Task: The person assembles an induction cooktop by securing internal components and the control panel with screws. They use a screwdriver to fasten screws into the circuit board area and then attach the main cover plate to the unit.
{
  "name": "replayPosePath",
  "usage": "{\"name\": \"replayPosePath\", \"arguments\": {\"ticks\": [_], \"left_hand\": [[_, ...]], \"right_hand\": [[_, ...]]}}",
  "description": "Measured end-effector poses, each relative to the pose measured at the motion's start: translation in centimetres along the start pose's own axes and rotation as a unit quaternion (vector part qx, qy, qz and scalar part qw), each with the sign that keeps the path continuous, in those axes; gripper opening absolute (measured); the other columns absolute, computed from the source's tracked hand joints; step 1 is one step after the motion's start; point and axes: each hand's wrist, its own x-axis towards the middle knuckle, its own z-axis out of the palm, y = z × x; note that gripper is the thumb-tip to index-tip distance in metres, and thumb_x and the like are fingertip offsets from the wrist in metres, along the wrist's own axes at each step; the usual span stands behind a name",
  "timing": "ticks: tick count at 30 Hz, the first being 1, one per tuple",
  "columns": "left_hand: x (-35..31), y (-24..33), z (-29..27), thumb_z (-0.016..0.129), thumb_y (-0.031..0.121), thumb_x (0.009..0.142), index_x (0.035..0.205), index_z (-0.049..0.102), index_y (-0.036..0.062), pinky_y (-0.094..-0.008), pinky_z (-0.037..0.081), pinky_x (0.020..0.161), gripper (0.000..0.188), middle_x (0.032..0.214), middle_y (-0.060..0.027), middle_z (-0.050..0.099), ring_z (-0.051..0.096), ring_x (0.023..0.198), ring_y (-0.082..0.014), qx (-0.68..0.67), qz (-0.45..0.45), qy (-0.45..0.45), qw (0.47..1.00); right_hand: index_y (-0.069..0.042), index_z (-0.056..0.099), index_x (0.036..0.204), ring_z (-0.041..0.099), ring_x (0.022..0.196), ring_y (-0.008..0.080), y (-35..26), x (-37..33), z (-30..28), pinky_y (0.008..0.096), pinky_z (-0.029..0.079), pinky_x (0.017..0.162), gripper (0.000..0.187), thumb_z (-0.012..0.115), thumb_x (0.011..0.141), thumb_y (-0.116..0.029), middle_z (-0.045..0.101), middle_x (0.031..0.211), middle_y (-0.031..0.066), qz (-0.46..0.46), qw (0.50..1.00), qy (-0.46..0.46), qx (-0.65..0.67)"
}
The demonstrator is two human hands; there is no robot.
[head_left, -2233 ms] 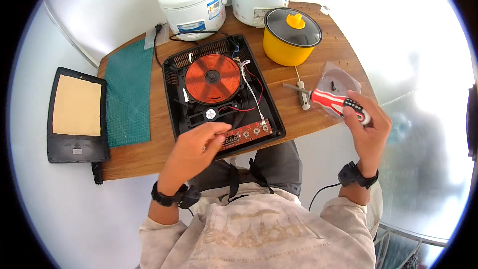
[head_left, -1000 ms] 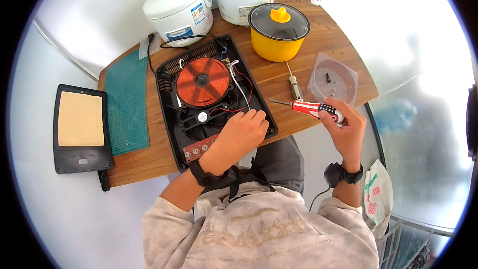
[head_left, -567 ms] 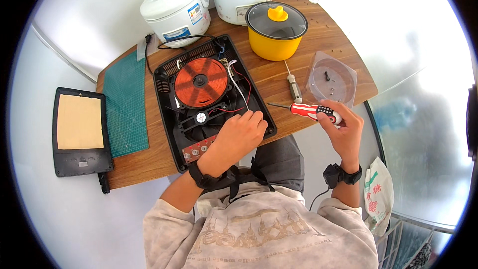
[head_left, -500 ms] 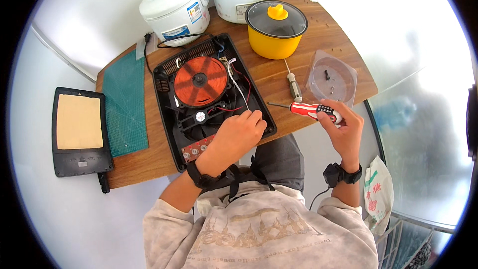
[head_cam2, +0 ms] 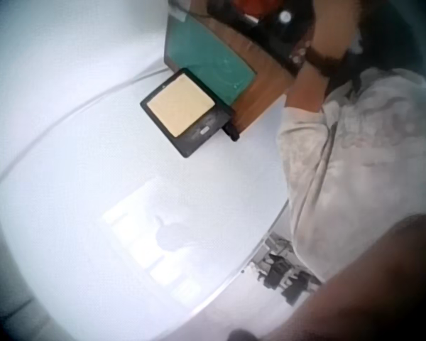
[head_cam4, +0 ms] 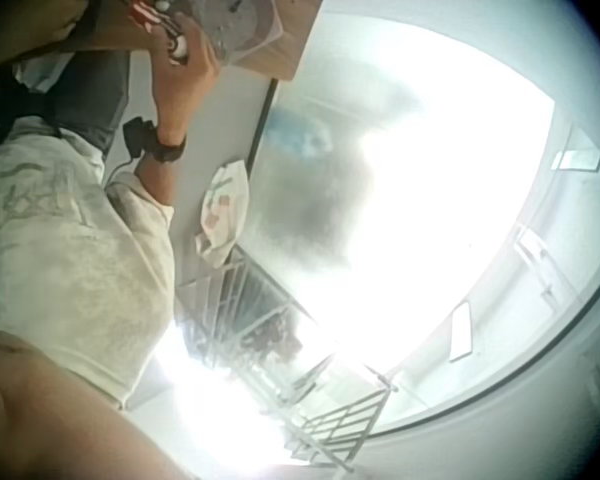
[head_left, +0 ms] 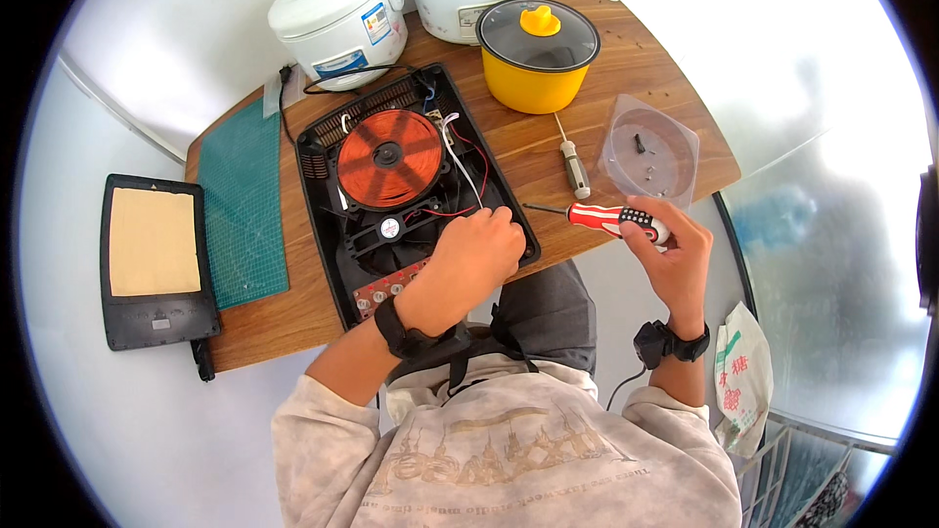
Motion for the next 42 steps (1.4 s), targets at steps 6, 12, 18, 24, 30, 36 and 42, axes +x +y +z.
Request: {"name": "replayPosePath", "arguments": {"ticks": [6, 12, 18, 24, 30, 36, 42], "left_hand": [[0.8, 0.4, -0.5, 0.074, 0.017, 0.074, 0.077, 0.068, 0.0064, -0.0353, 0.057, 0.067, 0.013, 0.083, -0.0057, 0.060, 0.066, 0.083, -0.0219, 0.023, -0.011, -0.024, 0.999], [1.0, -0.1, -0.4, 0.075, 0.020, 0.075, 0.079, 0.068, 0.0062, -0.0337, 0.057, 0.069, 0.016, 0.086, -0.0053, 0.061, 0.065, 0.089, -0.0210, 0.009, 0.014, -0.035, 0.999], [0.9, 0.1, -0.2, 0.078, 0.023, 0.075, 0.080, 0.067, 0.0062, -0.0331, 0.057, 0.069, 0.020, 0.087, -0.0052, 0.061, 0.065, 0.090, -0.0206, 0.028, 0.017, -0.032, 0.999], [1.0, 0.1, -0.1, 0.078, 0.024, 0.076, 0.082, 0.067, 0.0059, -0.0322, 0.057, 0.069, 0.022, 0.087, -0.0053, 0.061, 0.065, 0.089, -0.0203, 0.046, 0.017, -0.043, 0.998], [0.8, -0.3, 0.3, 0.074, 0.020, 0.080, 0.086, 0.067, 0.0063, -0.0345, 0.058, 0.072, 0.017, 0.088, -0.0067, 0.061, 0.066, 0.088, -0.0228, 0.008, 0.022, -0.024, 0.999], [0.0, -1.1, -1.0, 0.073, 0.020, 0.087, 0.087, 0.065, 0.0054, -0.0372, 0.058, 0.075, 0.016, 0.090, -0.0076, 0.058, 0.064, 0.092, -0.0252, -0.066, 0.026, -0.030, 0.997], [-0.1, -0.8, -1.2, 0.073, 0.019, 0.087, 0.085, 0.065, 0.0061, -0.0366, 0.057, 0.072, 0.015, 0.090, -0.0070, 0.058, 0.064, 0.090, -0.0241, -0.065, 0.010, -0.031, 0.997]], "right_hand": [[-0.003, 0.077, 0.107, 0.066, 0.074, 0.0071, 0.1, -0.3, -0.3, 0.0216, 0.049, 0.060, 0.027, 0.082, 0.081, -0.010, 0.077, 0.096, 0.0080, 0.000, 1.000, 0.000, -0.013], [-0.003, 0.077, 0.107, 0.065, 0.072, 0.0068, 0.1, -0.3, -0.3, 0.0214, 0.048, 0.058, 0.027, 0.083, 0.081, -0.010, 0.077, 0.095, 0.0078, -0.003, 1.000, 0.002, -0.006], [-0.003, 0.077, 0.107, 0.064, 0.072, 0.0069, 0.3, -0.4, -0.3, 0.0214, 0.048, 0.058, 0.027, 0.083, 0.082, -0.012, 0.077, 0.095, 0.0081, -0.001, 1.000, 0.000, -0.006], [-0.004, 0.077, 0.106, 0.064, 0.071, 0.0073, 0.2, -0.5, -0.4, 0.0220, 0.048, 0.059, 0.027, 0.083, 0.082, -0.011, 0.077, 0.094, 0.0074, 0.003, 1.000, 0.001, -0.019], [-0.003, 0.077, 0.106, 0.063, 0.070, 0.0069, 0.5, -0.6, -0.2, 0.0217, 0.048, 0.059, 0.026, 0.083, 0.082, -0.012, 0.076, 0.091, 0.0069, 0.010, 1.000, 0.007, -0.013], [-0.002, 0.076, 0.106, 0.062, 0.070, 0.0066, 0.6, -0.6, 0.1, 0.0216, 0.048, 0.059, 0.026, 0.083, 0.083, -0.012, 0.075, 0.090, 0.0069, 0.012, 1.000, 0.015, -0.008], [-0.002, 0.076, 0.106, 0.063, 0.071, 0.0068, 0.9, -0.7, 0.3, 0.0216, 0.048, 0.060, 0.026, 0.083, 0.083, -0.011, 0.076, 0.092, 0.0070, 0.018, 1.000, 0.013, 0.011]]}}
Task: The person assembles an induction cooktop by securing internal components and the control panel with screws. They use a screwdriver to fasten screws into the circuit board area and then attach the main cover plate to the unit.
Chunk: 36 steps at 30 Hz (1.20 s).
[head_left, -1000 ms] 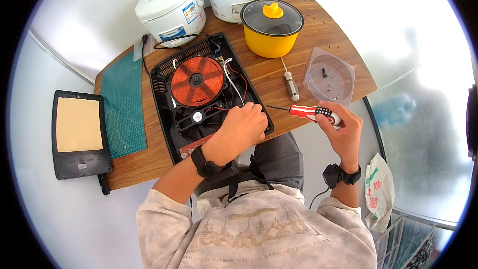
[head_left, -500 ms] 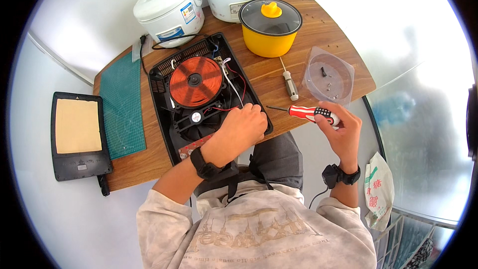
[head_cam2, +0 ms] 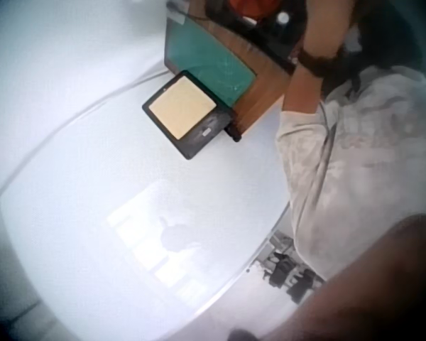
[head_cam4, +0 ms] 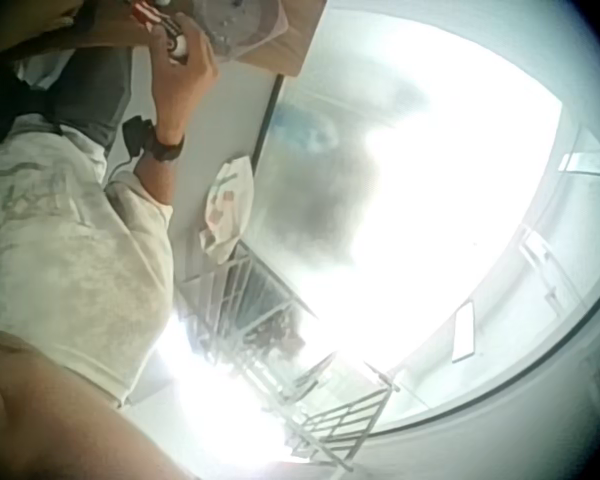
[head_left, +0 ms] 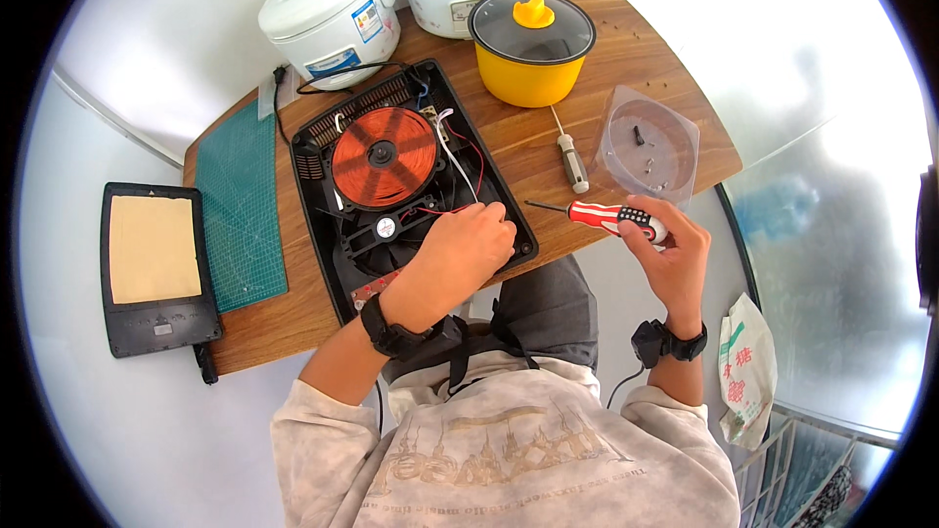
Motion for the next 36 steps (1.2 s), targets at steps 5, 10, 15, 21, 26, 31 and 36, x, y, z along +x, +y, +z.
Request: {"name": "replayPosePath", "arguments": {"ticks": [5, 10, 15, 21, 26, 31, 36], "left_hand": [[0.2, 0.3, 0.9, 0.071, 0.015, 0.083, 0.082, 0.065, 0.0077, -0.0359, 0.057, 0.070, 0.010, 0.088, -0.0060, 0.058, 0.065, 0.089, -0.0232, 0.019, -0.012, 0.023, 0.999], [0.3, 0.2, 1.0, 0.071, 0.015, 0.081, 0.082, 0.065, 0.0073, -0.0365, 0.057, 0.070, 0.010, 0.087, -0.0062, 0.058, 0.065, 0.086, -0.0243, 0.005, -0.008, 0.031, 0.999], [0.3, 0.6, 0.9, 0.071, 0.018, 0.086, 0.082, 0.064, 0.0034, -0.0379, 0.057, 0.072, 0.016, 0.087, -0.0088, 0.057, 0.065, 0.085, -0.0264, -0.023, -0.052, 0.040, 0.998], [0.2, 0.5, 1.0, 0.072, 0.020, 0.086, 0.083, 0.065, 0.0024, -0.0383, 0.057, 0.071, 0.019, 0.090, -0.0099, 0.057, 0.065, 0.088, -0.0265, -0.012, -0.034, 0.033, 0.999], [0.4, 0.6, 1.4, 0.072, 0.019, 0.085, 0.084, 0.065, 0.0031, -0.0380, 0.058, 0.070, 0.018, 0.090, -0.0096, 0.058, 0.066, 0.089, -0.0259, 0.016, -0.042, 0.022, 0.999], [0.4, 0.5, 1.3, 0.072, 0.016, 0.082, 0.085, 0.065, 0.0041, -0.0380, 0.058, 0.070, 0.013, 0.090, -0.0089, 0.058, 0.065, 0.088, -0.0257, 0.010, -0.035, 0.023, 0.999], [0.1, 0.4, 1.0, 0.071, 0.012, 0.079, 0.086, 0.065, 0.0060, -0.0379, 0.057, 0.071, 0.011, 0.091, -0.0076, 0.058, 0.065, 0.088, -0.0261, -0.018, -0.026, 0.030, 0.999]], "right_hand": [[-0.002, 0.077, 0.107, 0.063, 0.072, 0.0069, 0.1, -0.2, 0.1, 0.0215, 0.048, 0.060, 0.027, 0.083, 0.082, -0.011, 0.076, 0.093, 0.0072, -0.001, 1.000, -0.001, 0.003], [-0.002, 0.076, 0.107, 0.064, 0.072, 0.0072, 0.3, -0.2, -0.2, 0.0215, 0.049, 0.060, 0.027, 0.083, 0.082, -0.011, 0.076, 0.093, 0.0074, 0.005, 1.000, -0.003, -0.011], [-0.002, 0.076, 0.106, 0.064, 0.072, 0.0072, 0.0, -0.3, -0.2, 0.0219, 0.049, 0.060, 0.027, 0.083, 0.082, -0.011, 0.076, 0.093, 0.0074, -0.007, 1.000, -0.001, -0.002], [-0.002, 0.076, 0.106, 0.065, 0.074, 0.0081, -0.5, -0.4, -0.5, 0.0222, 0.050, 0.062, 0.027, 0.084, 0.082, -0.010, 0.076, 0.094, 0.0079, -0.001, 1.000, -0.005, -0.013], [-0.002, 0.076, 0.106, 0.065, 0.074, 0.0081, -0.4, -0.5, -0.6, 0.0220, 0.050, 0.061, 0.028, 0.084, 0.081, -0.010, 0.076, 0.093, 0.0076, -0.008, 1.000, 0.002, -0.015], [-0.001, 0.076, 0.106, 0.065, 0.073, 0.0077, -0.5, -0.6, -0.8, 0.0222, 0.051, 0.063, 0.028, 0.084, 0.081, -0.010, 0.075, 0.092, 0.0072, -0.002, 1.000, -0.004, -0.022], [-0.001, 0.075, 0.109, 0.064, 0.076, 0.0069, -0.7, -0.7, -0.7, 0.0223, 0.053, 0.066, 0.032, 0.086, 0.080, -0.009, 0.075, 0.090, 0.0073, 0.018, 1.000, 0.001, 0.011]]}}
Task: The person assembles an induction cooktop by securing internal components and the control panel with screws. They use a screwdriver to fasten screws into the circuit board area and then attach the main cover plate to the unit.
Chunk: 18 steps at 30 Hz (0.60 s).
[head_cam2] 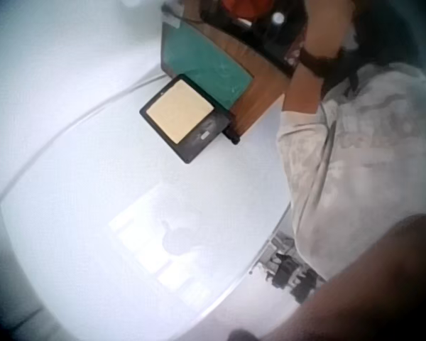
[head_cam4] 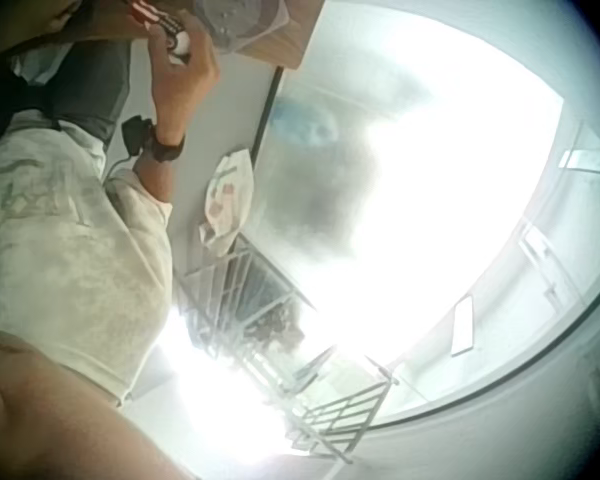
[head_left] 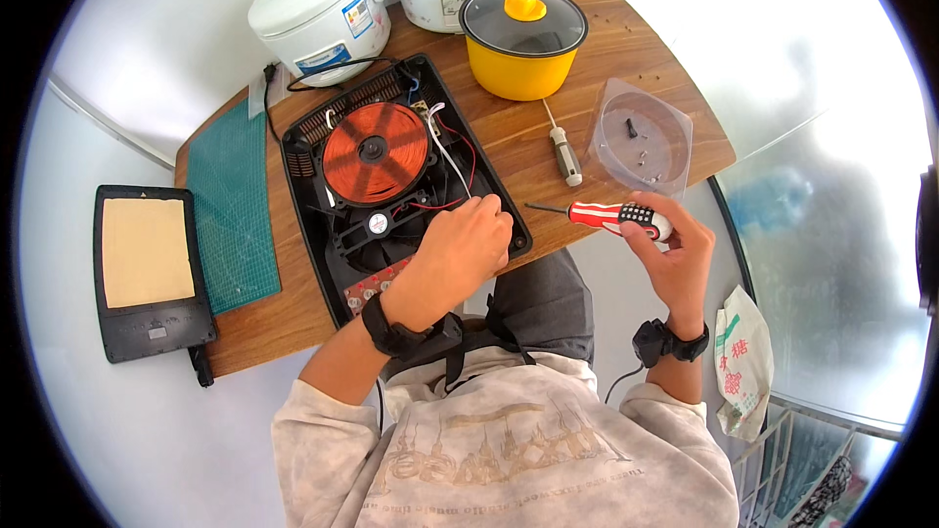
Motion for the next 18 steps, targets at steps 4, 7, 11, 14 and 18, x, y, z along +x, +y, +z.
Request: {"name": "replayPosePath", "arguments": {"ticks": [4, 7, 11, 14, 18], "left_hand": [[-0.2, -0.6, -0.6, 0.070, 0.009, 0.084, 0.090, 0.066, 0.0055, -0.0383, 0.056, 0.078, 0.008, 0.093, -0.0079, 0.058, 0.064, 0.092, -0.0263, -0.068, 0.003, -0.013, 0.998], [-0.6, -1.1, -1.3, 0.070, 0.008, 0.086, 0.093, 0.066, 0.0050, -0.0389, 0.054, 0.082, 0.008, 0.095, -0.0083, 0.058, 0.063, 0.095, -0.0269, -0.115, 0.010, -0.013, 0.993], [-0.9, -1.2, -1.7, 0.071, 0.008, 0.087, 0.096, 0.066, 0.0046, -0.0395, 0.054, 0.083, 0.011, 0.097, -0.0084, 0.059, 0.063, 0.095, -0.0280, -0.130, -0.004, -0.020, 0.991], [-1.0, -1.2, -1.6, 0.071, 0.007, 0.087, 0.097, 0.066, 0.0052, -0.0395, 0.053, 0.083, 0.011, 0.097, -0.0082, 0.059, 0.063, 0.095, -0.0281, -0.137, 0.001, -0.011, 0.990], [-1.2, -1.2, -1.5, 0.071, 0.005, 0.087, 0.098, 0.066, 0.0064, -0.0393, 0.053, 0.082, 0.012, 0.096, -0.0080, 0.058, 0.063, 0.093, -0.0281, -0.160, -0.006, -0.008, 0.987]], "right_hand": [[-0.001, 0.072, 0.111, 0.066, 0.078, 0.0073, -0.1, -0.1, -0.3, 0.0226, 0.053, 0.067, 0.033, 0.084, 0.081, -0.006, 0.074, 0.093, 0.0074, -0.027, 0.998, 0.033, 0.044], [-0.001, 0.071, 0.109, 0.067, 0.080, 0.0089, -1.3, 0.1, -1.4, 0.0235, 0.053, 0.068, 0.031, 0.082, 0.080, -0.004, 0.074, 0.095, 0.0078, -0.095, 0.991, 0.063, 0.070], [-0.002, 0.070, 0.106, 0.068, 0.076, 0.0144, -3.5, 1.2, -2.5, 0.0257, 0.053, 0.067, 0.031, 0.080, 0.077, -0.004, 0.072, 0.092, 0.0095, -0.183, 0.983, -0.003, -0.018], [-0.003, 0.069, 0.104, 0.068, 0.072, 0.0194, -5.3, 2.0, -1.0, 0.0274, 0.053, 0.065, 0.030, 0.079, 0.075, -0.004, 0.070, 0.089, 0.0100, -0.228, 0.971, -0.039, -0.054], [-0.004, 0.068, 0.101, 0.066, 0.068, 0.0236, -6.1, 2.8, 0.6, 0.0294, 0.053, 0.063, 0.027, 0.078, 0.076, -0.004, 0.068, 0.085, 0.0091, -0.243, 0.965, -0.065, -0.072]]}}
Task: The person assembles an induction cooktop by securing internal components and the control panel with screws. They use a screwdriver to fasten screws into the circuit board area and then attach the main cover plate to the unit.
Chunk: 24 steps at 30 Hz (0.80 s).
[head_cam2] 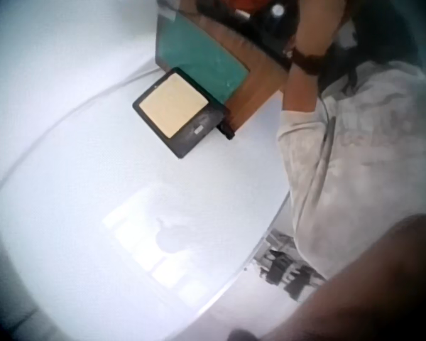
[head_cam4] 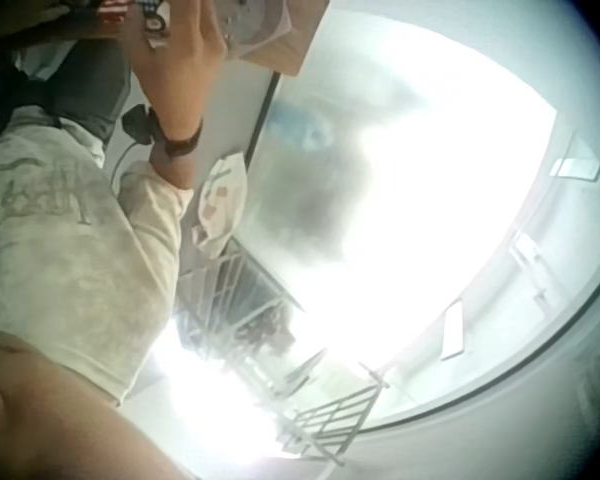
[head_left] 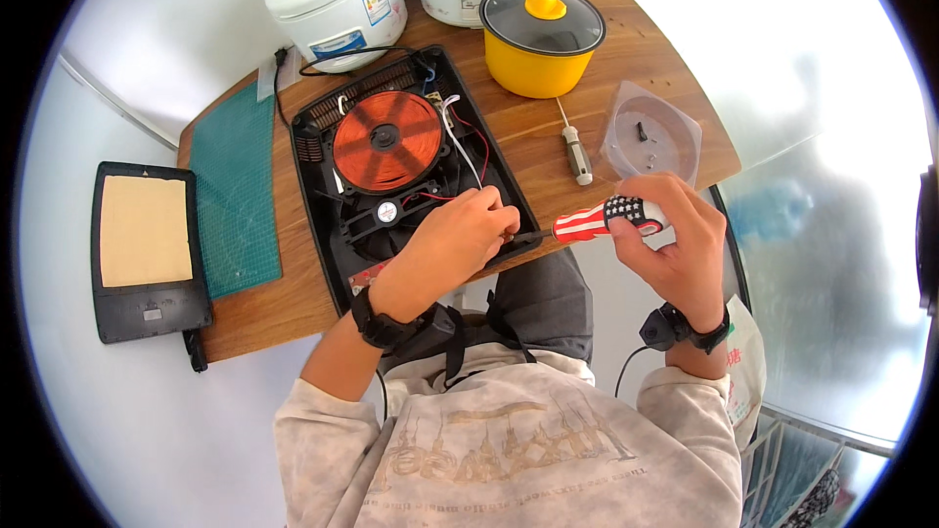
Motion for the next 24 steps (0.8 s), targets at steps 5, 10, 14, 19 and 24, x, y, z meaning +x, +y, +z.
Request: {"name": "replayPosePath", "arguments": {"ticks": [5, 10, 14, 19, 24], "left_hand": [[-0.1, -0.1, -0.1, 0.071, 0.005, 0.086, 0.098, 0.067, 0.0065, -0.0396, 0.053, 0.081, 0.012, 0.096, -0.0080, 0.058, 0.063, 0.093, -0.0282, -0.020, 0.002, 0.004, 1.000], [-0.1, -0.1, 0.0, 0.071, 0.006, 0.086, 0.098, 0.068, 0.0066, -0.0399, 0.053, 0.081, 0.012, 0.096, -0.0081, 0.058, 0.063, 0.092, -0.0283, -0.005, 0.009, 0.004, 1.000], [-0.1, -0.2, -0.1, 0.072, 0.006, 0.086, 0.099, 0.068, 0.0066, -0.0401, 0.053, 0.081, 0.013, 0.096, -0.0085, 0.058, 0.063, 0.093, -0.0286, -0.005, 0.011, 0.003, 1.000], [-0.3, -0.4, 0.1, 0.072, 0.006, 0.086, 0.099, 0.069, 0.0062, -0.0403, 0.053, 0.081, 0.013, 0.096, -0.0086, 0.058, 0.063, 0.093, -0.0288, -0.010, 0.015, 0.015, 1.000], [-0.3, -0.3, 0.1, 0.072, 0.006, 0.086, 0.100, 0.069, 0.0062, -0.0399, 0.053, 0.081, 0.014, 0.097, -0.0084, 0.058, 0.063, 0.093, -0.0289, -0.017, 0.009, 0.012, 1.000]], "right_hand": [[-0.005, 0.068, 0.101, 0.066, 0.066, 0.0237, -0.1, 0.3, 0.5, 0.0301, 0.053, 0.062, 0.027, 0.078, 0.076, -0.005, 0.067, 0.084, 0.0087, 0.004, 1.000, -0.018, -0.011], [-0.005, 0.067, 0.102, 0.067, 0.067, 0.0234, -0.1, 0.5, 0.9, 0.0307, 0.054, 0.062, 0.028, 0.079, 0.077, -0.006, 0.066, 0.085, 0.0080, -0.004, 1.000, -0.028, 0.001], [-0.005, 0.067, 0.103, 0.068, 0.068, 0.0232, -0.3, 0.7, 1.0, 0.0305, 0.054, 0.062, 0.029, 0.079, 0.077, -0.006, 0.066, 0.084, 0.0073, -0.006, 0.999, -0.035, 0.000], [-0.005, 0.067, 0.103, 0.068, 0.068, 0.0233, -0.7, 1.1, 1.2, 0.0302, 0.053, 0.061, 0.029, 0.079, 0.076, -0.005, 0.066, 0.085, 0.0075, -0.021, 0.999, -0.040, 0.000], [-0.006, 0.067, 0.103, 0.067, 0.067, 0.0245, -0.7, 1.3, 1.3, 0.0311, 0.053, 0.060, 0.029, 0.079, 0.076, -0.005, 0.066, 0.085, 0.0077, -0.032, 0.999, -0.034, -0.015]]}}
